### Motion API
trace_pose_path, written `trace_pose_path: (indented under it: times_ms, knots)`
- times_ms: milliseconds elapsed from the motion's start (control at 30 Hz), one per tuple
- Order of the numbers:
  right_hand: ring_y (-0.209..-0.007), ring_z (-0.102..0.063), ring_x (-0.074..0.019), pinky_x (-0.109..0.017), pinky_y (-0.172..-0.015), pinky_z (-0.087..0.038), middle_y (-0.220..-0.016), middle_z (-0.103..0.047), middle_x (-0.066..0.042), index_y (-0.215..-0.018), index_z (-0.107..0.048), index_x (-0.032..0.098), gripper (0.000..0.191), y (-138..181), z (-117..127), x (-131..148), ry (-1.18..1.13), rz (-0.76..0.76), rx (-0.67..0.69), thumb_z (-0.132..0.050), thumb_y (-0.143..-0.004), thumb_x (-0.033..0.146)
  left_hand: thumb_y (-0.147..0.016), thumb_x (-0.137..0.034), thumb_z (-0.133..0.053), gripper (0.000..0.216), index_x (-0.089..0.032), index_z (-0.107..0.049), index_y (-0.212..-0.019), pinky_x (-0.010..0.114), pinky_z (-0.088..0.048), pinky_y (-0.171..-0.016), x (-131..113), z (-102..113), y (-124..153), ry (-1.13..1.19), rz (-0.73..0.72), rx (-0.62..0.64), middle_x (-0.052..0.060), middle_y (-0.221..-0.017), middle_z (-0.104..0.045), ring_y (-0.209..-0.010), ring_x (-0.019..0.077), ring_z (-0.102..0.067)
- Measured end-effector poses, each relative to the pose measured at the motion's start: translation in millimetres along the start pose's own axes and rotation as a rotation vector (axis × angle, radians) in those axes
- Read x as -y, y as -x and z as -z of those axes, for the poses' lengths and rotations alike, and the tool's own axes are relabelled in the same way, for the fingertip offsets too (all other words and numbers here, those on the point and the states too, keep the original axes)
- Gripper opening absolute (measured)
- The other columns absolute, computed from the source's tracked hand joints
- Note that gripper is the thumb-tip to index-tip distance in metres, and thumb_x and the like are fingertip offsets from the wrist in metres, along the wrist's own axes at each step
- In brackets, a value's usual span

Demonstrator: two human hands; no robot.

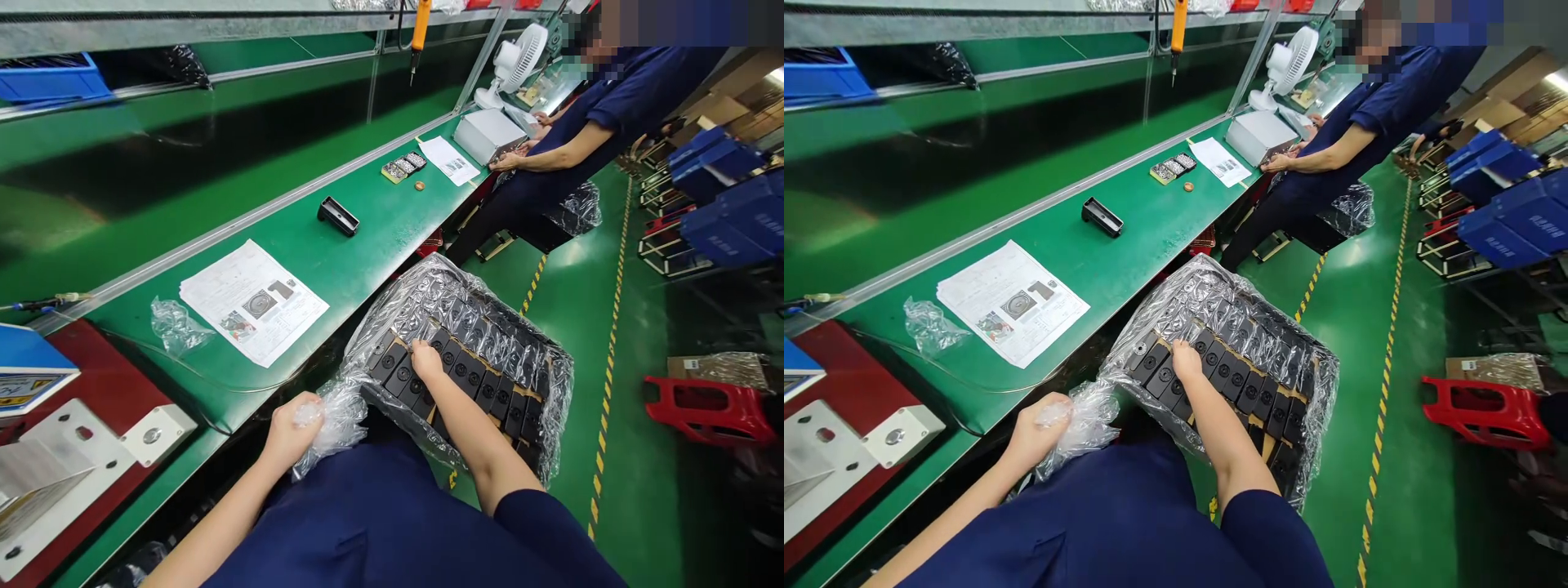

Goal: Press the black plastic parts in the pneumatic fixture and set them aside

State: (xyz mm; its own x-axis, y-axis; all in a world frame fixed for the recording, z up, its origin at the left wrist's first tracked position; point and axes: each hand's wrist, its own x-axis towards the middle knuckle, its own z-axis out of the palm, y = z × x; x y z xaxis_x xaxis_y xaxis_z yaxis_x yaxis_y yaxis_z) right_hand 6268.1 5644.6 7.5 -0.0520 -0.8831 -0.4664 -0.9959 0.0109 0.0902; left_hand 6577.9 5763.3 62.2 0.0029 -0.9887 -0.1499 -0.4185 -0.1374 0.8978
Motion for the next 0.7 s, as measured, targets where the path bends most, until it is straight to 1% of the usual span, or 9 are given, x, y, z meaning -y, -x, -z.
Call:
trace_pose_path:
  times_ms: [100,167,233,333,433,533,633,700]
  knots:
    - [-0.092,-0.065,-0.019,-0.027,-0.075,-0.044,-0.104,-0.064,-0.012,-0.117,-0.047,0.016,0.021,-11,-3,2,-0.013,-0.029,0.01,-0.039,-0.097,0.016,-0.067,-0.023,-0.052,0.015,-0.021,-0.062,-0.078,0.028,-0.048,-0.063,1,-4,-5,-0.021,-0.04,0.024,0.001,-0.072,-0.067,-0.064,0.0184,-0.062]
    - [-0.094,-0.065,-0.0193,-0.026,-0.075,-0.043,-0.106,-0.064,-0.011,-0.12,-0.045,0.018,0.023,-18,-5,2,-0.031,-0.011,0.012,-0.039,-0.099,0.021,-0.067,-0.021,-0.053,0.015,-0.02,-0.061,-0.079,0.03,-0.049,-0.066,-1,-11,-9,-0.039,-0.075,0.045,0.003,-0.075,-0.068,-0.066,0.0195,-0.063]
    - [-0.095,-0.064,-0.0202,-0.027,-0.075,-0.043,-0.11,-0.063,-0.011,-0.12,-0.046,0.019,0.023,-24,-8,1,-0.045,0.024,0.017,-0.039,-0.099,0.024,-0.067,-0.019,-0.053,0.015,-0.02,-0.06,-0.08,0.032,-0.05,-0.068,-4,-17,-12,-0.057,-0.094,0.059,0.004,-0.078,-0.069,-0.07,0.0206,-0.064]
    - [-0.093,-0.064,-0.0218,-0.029,-0.075,-0.044,-0.112,-0.062,-0.014,-0.115,-0.051,0.016,0.022,-33,-11,3,-0.05,0.062,0.029,-0.037,-0.098,0.019,-0.068,-0.018,-0.053,0.015,-0.02,-0.06,-0.082,0.033,-0.051,-0.071,-7,-25,-17,-0.078,-0.091,0.076,0.005,-0.082,-0.069,-0.074,0.0214,-0.065]
    - [-0.091,-0.064,-0.0221,-0.029,-0.074,-0.043,-0.111,-0.061,-0.016,-0.108,-0.054,0.013,0.023,-38,-13,5,-0.055,0.082,0.036,-0.036,-0.095,0.011,-0.067,-0.018,-0.053,0.016,-0.02,-0.06,-0.082,0.032,-0.052,-0.071,-10,-32,-23,-0.083,-0.116,0.097,0.003,-0.081,-0.069,-0.073,0.0205,-0.065]
    - [-0.089,-0.064,-0.022,-0.029,-0.074,-0.042,-0.108,-0.063,-0.015,-0.105,-0.055,0.014,0.021,-36,-6,-1,-0.076,0.09,0.023,-0.037,-0.096,0.016,-0.068,-0.017,-0.053,0.017,-0.02,-0.059,-0.083,0.031,-0.052,-0.069,-14,-38,-28,-0.072,-0.169,0.113,0.002,-0.079,-0.068,-0.072,0.0194,-0.064]
    - [-0.093,-0.062,-0.0207,-0.027,-0.075,-0.041,-0.11,-0.063,-0.012,-0.107,-0.053,0.016,0.022,-29,7,-14,-0.107,0.095,-0.015,-0.034,-0.098,0.023,-0.07,-0.016,-0.053,0.017,-0.02,-0.059,-0.085,0.03,-0.051,-0.068,-19,-44,-32,-0.067,-0.242,0.123,0.002,-0.079,-0.067,-0.072,0.0185,-0.064]
    - [-0.094,-0.062,-0.0196,-0.026,-0.075,-0.04,-0.11,-0.064,-0.01,-0.108,-0.052,0.017,0.022,-24,15,-24,-0.12,0.093,-0.028,-0.033,-0.098,0.025,-0.07,-0.014,-0.053,0.016,-0.021,-0.058,-0.085,0.028,-0.051,-0.068,-21,-49,-34,-0.076,-0.289,0.128,0.002,-0.079,-0.065,-0.072,0.0175,-0.064]
